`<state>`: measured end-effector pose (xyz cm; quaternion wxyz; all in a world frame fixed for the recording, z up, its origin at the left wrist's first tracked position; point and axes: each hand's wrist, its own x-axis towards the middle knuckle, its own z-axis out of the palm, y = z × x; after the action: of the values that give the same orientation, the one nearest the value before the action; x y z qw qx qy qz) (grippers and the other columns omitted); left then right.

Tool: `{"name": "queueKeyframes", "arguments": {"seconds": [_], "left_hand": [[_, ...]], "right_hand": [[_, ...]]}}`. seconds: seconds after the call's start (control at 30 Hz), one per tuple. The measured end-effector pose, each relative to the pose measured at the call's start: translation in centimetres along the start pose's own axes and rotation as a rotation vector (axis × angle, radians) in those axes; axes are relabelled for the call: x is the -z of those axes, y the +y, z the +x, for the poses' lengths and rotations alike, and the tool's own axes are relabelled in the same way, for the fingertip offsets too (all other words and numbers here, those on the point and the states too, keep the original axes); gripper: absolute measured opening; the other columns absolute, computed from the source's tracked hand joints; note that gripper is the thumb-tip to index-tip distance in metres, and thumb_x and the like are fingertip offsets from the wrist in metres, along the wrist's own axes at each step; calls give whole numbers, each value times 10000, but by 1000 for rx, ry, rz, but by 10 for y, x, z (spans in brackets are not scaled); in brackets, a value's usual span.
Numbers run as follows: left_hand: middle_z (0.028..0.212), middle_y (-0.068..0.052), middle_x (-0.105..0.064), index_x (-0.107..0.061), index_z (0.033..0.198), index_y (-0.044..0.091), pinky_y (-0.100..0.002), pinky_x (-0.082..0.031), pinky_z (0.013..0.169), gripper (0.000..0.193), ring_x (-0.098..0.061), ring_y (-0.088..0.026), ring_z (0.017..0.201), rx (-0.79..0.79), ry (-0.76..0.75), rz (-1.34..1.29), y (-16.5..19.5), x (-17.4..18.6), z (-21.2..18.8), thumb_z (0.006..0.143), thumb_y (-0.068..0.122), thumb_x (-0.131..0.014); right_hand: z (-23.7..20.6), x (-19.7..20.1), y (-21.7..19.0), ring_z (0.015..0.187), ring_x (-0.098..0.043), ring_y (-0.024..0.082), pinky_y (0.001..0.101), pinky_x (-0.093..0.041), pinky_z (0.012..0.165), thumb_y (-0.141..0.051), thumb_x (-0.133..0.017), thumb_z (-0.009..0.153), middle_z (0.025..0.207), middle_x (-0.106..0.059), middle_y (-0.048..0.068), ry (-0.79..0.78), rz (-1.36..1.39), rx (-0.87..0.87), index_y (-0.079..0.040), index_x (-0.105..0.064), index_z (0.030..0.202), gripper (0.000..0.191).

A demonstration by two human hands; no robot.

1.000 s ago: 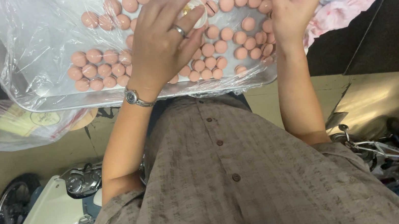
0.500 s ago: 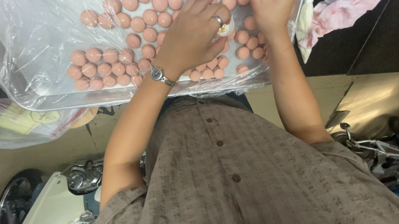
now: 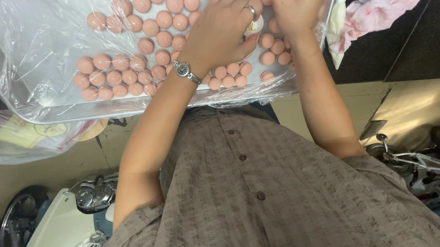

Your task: The person wipes the work counter with a cloth, then spoons filling onto macaron shells and presses the shells together over a plastic-lined tray. They then use a small tool to pick pieces of gold decoration from a jar and place them on top of the filled macarons one at a time.

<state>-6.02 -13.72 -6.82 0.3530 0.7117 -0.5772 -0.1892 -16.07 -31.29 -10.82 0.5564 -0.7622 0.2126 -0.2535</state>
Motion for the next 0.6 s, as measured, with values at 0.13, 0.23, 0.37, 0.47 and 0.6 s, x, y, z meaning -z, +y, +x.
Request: {"name": "queueKeyframes", "arguments": {"seconds": [0.13, 0.23, 0.37, 0.47, 0.6], "left_hand": [[1160, -139, -627, -599, 1078, 13, -604, -294, 1156, 359, -410, -411, 1411, 2, 9, -16, -3, -3, 3, 819, 183, -779], [1145, -141, -633, -583, 1073, 23, -569, -331, 1125, 358, -434, -404, 1393, -8, 12, 7, -5, -5, 4, 815, 180, -775], [1136, -140, -639, -569, 1062, 42, -503, -381, 1088, 340, -463, -389, 1378, -12, 22, 28, -7, -5, 5, 822, 172, -772], [1131, -135, -644, -586, 1116, 42, -490, -392, 1068, 367, -473, -395, 1355, -28, 47, 18, -7, -5, 7, 823, 162, -770], [1139, -133, -647, -601, 1175, 40, -489, -403, 1060, 416, -473, -414, 1330, -23, 56, 15, -5, -1, 6, 811, 151, -769]], "right_hand": [[1, 0, -1, 882, -781, 198, 287, -625, 764, 70, -806, 974, 1024, -669, 94, -9, 18, 1, 48, -655, 962, 153], [1, 0, -2, 877, -778, 194, 281, -615, 758, 70, -810, 973, 1021, -673, 94, -9, 24, -13, 45, -653, 957, 160], [1, 2, 0, 877, -787, 183, 275, -617, 766, 64, -799, 985, 1015, -688, 88, -15, 31, -8, 35, -651, 975, 151], [3, 5, 2, 875, -774, 178, 276, -602, 803, 60, -782, 1004, 985, -728, 88, -21, 112, -22, 28, -643, 1010, 142], [1, 12, 2, 827, -720, 146, 255, -574, 760, 35, -786, 995, 924, -736, 79, 59, 131, -120, 17, -643, 1011, 145]]}}
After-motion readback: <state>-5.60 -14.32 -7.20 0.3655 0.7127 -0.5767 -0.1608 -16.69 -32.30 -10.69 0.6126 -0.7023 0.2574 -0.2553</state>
